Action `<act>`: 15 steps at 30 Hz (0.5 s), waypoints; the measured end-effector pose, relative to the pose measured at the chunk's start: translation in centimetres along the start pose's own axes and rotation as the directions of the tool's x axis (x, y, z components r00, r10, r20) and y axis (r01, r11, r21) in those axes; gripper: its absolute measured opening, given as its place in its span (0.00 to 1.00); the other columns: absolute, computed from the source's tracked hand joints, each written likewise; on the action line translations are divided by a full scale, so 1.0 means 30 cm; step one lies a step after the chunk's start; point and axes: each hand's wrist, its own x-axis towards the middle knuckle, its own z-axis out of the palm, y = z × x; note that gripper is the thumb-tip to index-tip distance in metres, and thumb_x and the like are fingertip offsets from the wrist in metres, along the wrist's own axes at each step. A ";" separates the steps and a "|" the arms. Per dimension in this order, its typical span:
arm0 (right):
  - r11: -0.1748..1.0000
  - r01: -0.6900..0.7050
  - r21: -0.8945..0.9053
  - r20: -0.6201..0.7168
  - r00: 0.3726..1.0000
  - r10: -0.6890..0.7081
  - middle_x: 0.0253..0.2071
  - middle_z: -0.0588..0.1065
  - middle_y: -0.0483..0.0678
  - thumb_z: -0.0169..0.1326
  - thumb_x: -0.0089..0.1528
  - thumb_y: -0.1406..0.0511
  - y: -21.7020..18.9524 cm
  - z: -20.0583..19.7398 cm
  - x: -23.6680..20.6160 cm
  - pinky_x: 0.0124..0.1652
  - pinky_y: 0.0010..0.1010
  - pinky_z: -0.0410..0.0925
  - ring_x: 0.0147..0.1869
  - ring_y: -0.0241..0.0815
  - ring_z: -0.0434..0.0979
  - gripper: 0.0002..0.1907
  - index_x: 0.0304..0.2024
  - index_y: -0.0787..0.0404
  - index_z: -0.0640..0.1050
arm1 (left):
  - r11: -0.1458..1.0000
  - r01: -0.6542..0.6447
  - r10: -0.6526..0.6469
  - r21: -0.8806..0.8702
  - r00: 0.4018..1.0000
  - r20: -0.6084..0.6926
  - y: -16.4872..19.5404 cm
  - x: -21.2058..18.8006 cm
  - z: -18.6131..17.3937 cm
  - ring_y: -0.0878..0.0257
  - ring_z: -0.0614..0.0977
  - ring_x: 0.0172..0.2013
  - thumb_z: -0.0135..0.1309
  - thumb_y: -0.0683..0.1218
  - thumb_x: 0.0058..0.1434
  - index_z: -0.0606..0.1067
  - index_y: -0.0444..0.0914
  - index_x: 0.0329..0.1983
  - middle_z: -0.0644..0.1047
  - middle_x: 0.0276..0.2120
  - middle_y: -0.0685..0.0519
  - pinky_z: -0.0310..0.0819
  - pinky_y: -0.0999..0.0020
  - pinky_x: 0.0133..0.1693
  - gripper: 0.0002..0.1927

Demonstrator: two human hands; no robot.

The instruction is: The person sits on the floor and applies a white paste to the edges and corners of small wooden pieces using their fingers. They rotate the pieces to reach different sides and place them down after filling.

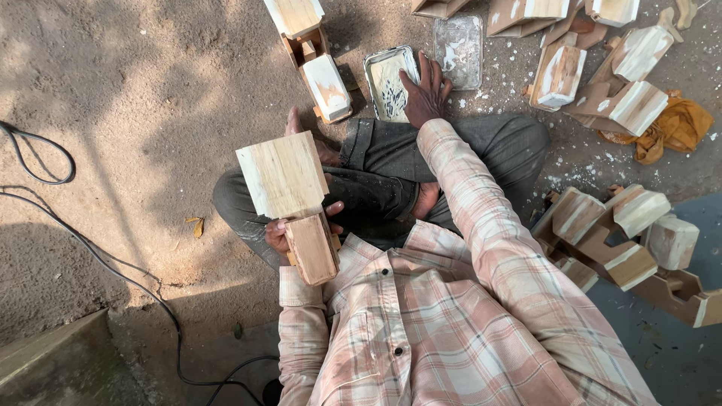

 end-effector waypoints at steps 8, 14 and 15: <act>1.000 -0.009 0.015 0.045 0.999 0.008 0.79 0.44 0.54 0.53 0.53 0.77 -0.017 0.022 0.059 0.66 0.64 0.41 0.80 0.62 0.40 0.36 0.63 0.48 0.78 | 0.983 -0.183 0.179 -0.006 0.970 -0.166 -0.041 0.016 0.034 0.20 0.73 0.59 0.48 0.51 0.63 0.38 0.26 0.79 0.52 0.68 0.13 0.80 0.35 0.50 0.50; 0.991 -0.112 0.072 0.154 0.983 0.100 0.80 0.47 0.52 0.53 0.58 0.77 -0.011 0.038 0.058 0.72 0.60 0.37 0.83 0.57 0.39 0.26 0.52 0.46 0.83 | 0.988 -0.149 0.151 0.025 0.967 -0.204 -0.024 0.041 0.041 0.23 0.74 0.58 0.49 0.51 0.61 0.39 0.22 0.78 0.54 0.68 0.13 0.81 0.37 0.51 0.51; 0.974 -0.162 0.161 0.121 0.982 0.144 0.80 0.49 0.51 0.53 0.60 0.77 -0.004 0.043 0.063 0.73 0.57 0.38 0.82 0.56 0.42 0.25 0.52 0.45 0.84 | 0.985 -0.171 0.174 0.032 0.965 -0.198 -0.027 0.045 0.045 0.22 0.75 0.57 0.49 0.51 0.61 0.39 0.23 0.78 0.54 0.68 0.13 0.81 0.37 0.51 0.51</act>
